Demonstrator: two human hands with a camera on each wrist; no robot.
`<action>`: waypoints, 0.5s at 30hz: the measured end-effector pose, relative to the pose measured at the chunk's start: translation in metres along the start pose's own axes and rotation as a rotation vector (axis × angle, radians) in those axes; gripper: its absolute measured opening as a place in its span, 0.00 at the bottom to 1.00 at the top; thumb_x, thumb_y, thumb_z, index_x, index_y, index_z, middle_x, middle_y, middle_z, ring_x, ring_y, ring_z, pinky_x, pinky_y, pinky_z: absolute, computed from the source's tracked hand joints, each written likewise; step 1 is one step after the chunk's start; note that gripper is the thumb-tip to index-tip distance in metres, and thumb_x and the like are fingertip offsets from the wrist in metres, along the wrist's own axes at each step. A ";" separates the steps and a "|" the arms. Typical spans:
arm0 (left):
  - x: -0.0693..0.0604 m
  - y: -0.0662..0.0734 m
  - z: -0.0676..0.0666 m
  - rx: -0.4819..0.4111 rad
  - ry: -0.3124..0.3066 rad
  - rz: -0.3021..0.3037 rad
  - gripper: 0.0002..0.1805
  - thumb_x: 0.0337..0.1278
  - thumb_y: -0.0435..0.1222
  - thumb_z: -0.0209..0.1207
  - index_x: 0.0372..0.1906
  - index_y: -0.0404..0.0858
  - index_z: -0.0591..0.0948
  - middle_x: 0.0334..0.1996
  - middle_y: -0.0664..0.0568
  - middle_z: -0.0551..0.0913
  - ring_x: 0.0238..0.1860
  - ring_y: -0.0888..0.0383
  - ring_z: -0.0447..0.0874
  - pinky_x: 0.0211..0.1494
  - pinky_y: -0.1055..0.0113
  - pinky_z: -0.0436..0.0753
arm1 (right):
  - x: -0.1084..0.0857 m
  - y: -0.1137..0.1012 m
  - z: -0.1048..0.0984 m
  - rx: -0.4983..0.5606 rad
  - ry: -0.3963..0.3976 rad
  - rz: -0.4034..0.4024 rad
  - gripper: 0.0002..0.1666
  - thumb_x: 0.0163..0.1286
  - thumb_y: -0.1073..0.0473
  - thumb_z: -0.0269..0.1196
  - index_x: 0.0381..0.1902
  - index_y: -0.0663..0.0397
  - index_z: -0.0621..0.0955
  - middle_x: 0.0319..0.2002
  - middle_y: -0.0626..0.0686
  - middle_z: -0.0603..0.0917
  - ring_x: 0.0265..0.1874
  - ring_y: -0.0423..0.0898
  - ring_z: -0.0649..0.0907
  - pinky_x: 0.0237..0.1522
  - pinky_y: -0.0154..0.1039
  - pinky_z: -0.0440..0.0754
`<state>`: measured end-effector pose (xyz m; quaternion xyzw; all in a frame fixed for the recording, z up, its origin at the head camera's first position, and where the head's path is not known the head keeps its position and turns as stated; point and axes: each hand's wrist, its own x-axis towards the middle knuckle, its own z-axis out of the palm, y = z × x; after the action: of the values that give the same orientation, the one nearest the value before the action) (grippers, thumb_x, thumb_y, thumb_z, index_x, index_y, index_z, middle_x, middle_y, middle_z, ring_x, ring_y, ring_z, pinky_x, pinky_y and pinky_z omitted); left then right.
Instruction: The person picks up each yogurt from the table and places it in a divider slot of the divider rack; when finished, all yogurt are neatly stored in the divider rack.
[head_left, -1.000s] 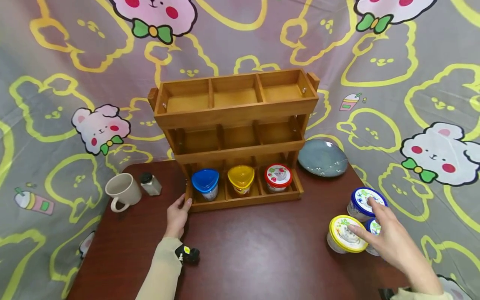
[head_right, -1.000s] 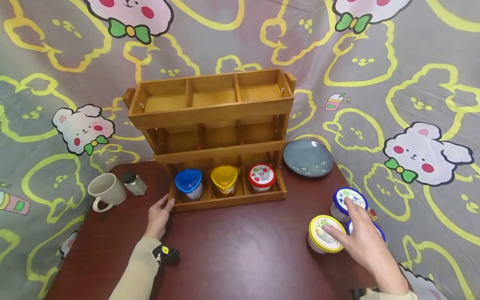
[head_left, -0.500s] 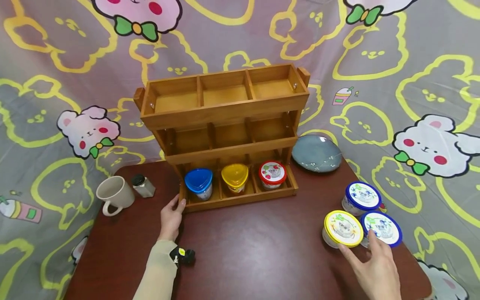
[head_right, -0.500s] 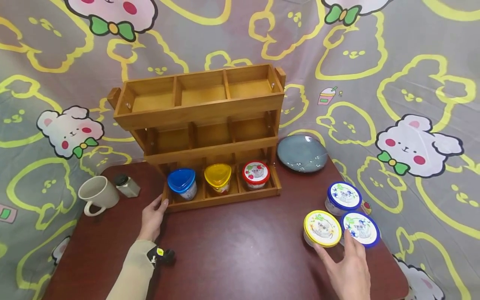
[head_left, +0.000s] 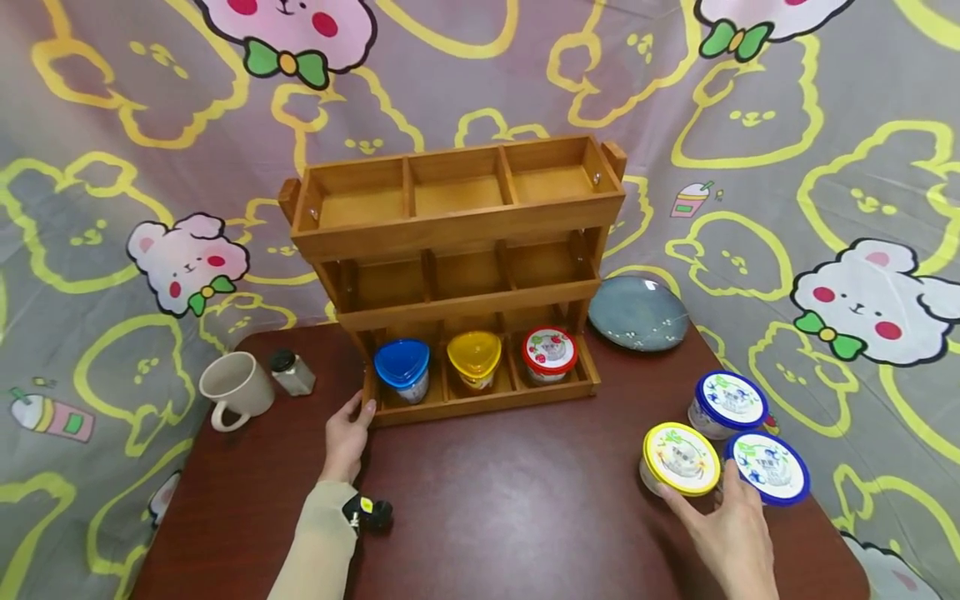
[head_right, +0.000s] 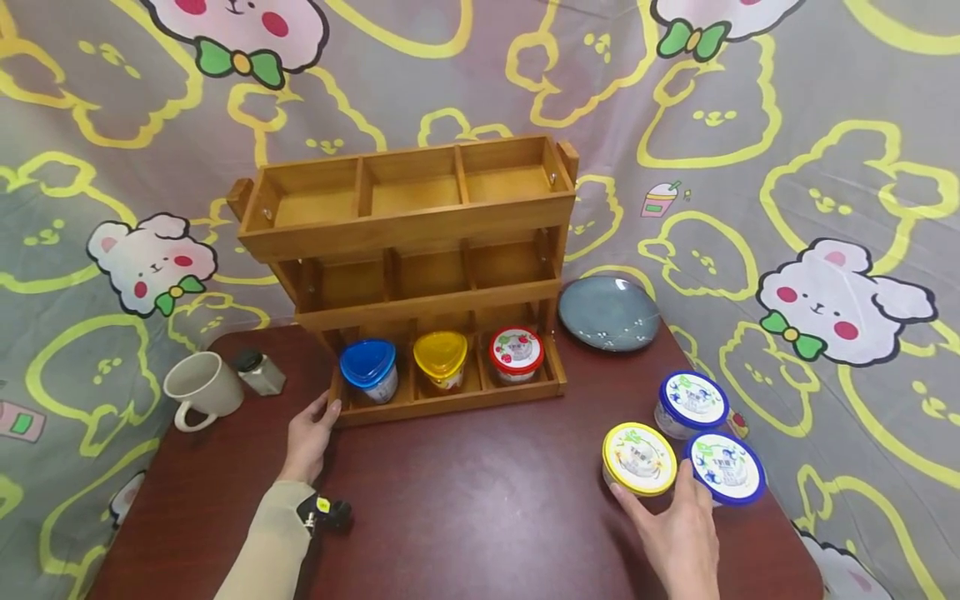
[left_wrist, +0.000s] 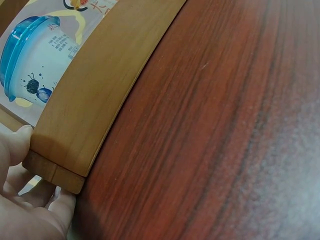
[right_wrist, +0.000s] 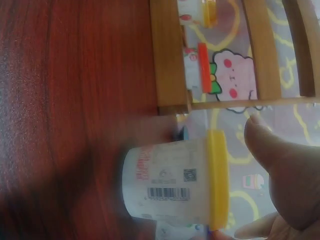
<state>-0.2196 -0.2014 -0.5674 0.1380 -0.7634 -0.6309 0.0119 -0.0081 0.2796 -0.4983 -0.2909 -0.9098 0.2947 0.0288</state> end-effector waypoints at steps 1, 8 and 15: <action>0.000 0.000 0.000 -0.001 -0.001 0.001 0.29 0.72 0.40 0.56 0.71 0.31 0.67 0.70 0.37 0.66 0.72 0.44 0.59 0.73 0.49 0.59 | 0.001 0.000 0.001 -0.002 -0.005 -0.002 0.76 0.52 0.27 0.70 0.75 0.72 0.48 0.64 0.80 0.59 0.60 0.76 0.64 0.56 0.74 0.63; -0.001 -0.002 -0.001 0.002 -0.003 -0.010 0.30 0.72 0.41 0.56 0.72 0.32 0.67 0.70 0.38 0.66 0.71 0.44 0.60 0.72 0.49 0.60 | 0.014 0.000 0.012 0.051 -0.041 -0.026 0.78 0.51 0.30 0.72 0.76 0.71 0.43 0.64 0.81 0.60 0.62 0.76 0.64 0.58 0.72 0.62; 0.001 -0.003 -0.001 -0.007 -0.006 -0.009 0.29 0.72 0.41 0.56 0.71 0.32 0.68 0.71 0.39 0.66 0.71 0.45 0.60 0.72 0.50 0.60 | 0.025 0.004 0.029 0.302 -0.005 -0.076 0.72 0.52 0.44 0.78 0.77 0.65 0.46 0.68 0.73 0.60 0.65 0.69 0.64 0.63 0.67 0.61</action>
<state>-0.2195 -0.2034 -0.5704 0.1394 -0.7606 -0.6341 0.0072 -0.0328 0.2812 -0.5274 -0.2478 -0.8656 0.4274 0.0813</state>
